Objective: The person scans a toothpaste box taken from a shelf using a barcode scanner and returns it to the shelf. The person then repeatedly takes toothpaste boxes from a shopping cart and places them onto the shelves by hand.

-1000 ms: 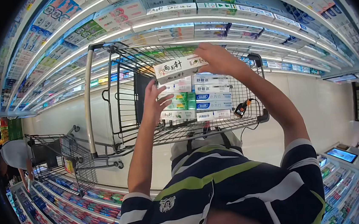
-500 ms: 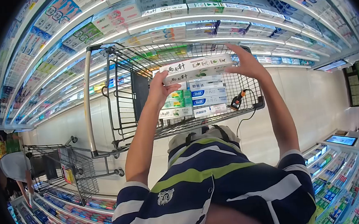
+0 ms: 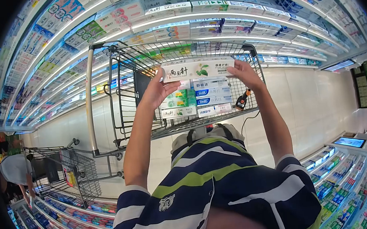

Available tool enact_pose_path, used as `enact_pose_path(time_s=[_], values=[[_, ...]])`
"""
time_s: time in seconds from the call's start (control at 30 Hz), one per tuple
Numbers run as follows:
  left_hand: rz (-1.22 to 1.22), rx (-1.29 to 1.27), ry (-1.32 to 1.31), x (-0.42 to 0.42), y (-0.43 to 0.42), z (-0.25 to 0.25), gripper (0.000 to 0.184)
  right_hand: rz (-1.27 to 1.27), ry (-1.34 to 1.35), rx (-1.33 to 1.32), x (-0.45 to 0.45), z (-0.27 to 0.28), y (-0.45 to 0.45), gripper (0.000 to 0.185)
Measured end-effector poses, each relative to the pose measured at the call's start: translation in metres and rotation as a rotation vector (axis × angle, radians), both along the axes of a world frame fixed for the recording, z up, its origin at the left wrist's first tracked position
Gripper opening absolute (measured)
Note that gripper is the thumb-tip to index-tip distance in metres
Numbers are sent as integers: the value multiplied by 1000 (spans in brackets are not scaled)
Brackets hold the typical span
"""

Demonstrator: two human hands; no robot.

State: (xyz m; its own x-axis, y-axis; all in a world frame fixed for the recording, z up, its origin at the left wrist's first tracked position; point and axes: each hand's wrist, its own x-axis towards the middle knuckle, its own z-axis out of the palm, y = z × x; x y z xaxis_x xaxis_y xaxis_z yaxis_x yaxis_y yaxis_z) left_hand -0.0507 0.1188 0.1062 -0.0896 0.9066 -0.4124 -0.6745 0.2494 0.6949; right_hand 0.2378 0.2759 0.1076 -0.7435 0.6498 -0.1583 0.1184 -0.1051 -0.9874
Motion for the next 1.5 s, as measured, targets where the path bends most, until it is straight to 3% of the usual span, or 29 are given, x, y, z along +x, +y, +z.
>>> enact_pose_path(time_s=[0.3, 0.73, 0.97, 1.13, 1.2, 1.37, 1.43, 1.5], values=[[9, 17, 60, 10, 0, -11, 54, -192, 92, -195, 7, -4, -14, 43], [14, 12, 25, 21, -3, -7, 52, -308, 166, -234, 10, -6, -15, 37], [-44, 5, -104, 9, -7, -14, 47, -211, 161, -304, 20, -6, -10, 34], [-50, 85, -304, 9, -6, -7, 49, -227, 144, -481, 19, 0, -14, 48], [55, 74, -264, 15, -4, 0, 51, -241, 117, -492, 19, 0, -14, 50], [-13, 67, -178, 13, -3, -3, 51, -239, 76, -505, 17, 5, -17, 48], [-6, 17, -152, 12, -2, -7, 49, -247, -2, -396, 15, 5, -17, 42], [-61, 23, 39, 13, -2, -8, 42, -226, 25, -401, 17, -5, -13, 40]])
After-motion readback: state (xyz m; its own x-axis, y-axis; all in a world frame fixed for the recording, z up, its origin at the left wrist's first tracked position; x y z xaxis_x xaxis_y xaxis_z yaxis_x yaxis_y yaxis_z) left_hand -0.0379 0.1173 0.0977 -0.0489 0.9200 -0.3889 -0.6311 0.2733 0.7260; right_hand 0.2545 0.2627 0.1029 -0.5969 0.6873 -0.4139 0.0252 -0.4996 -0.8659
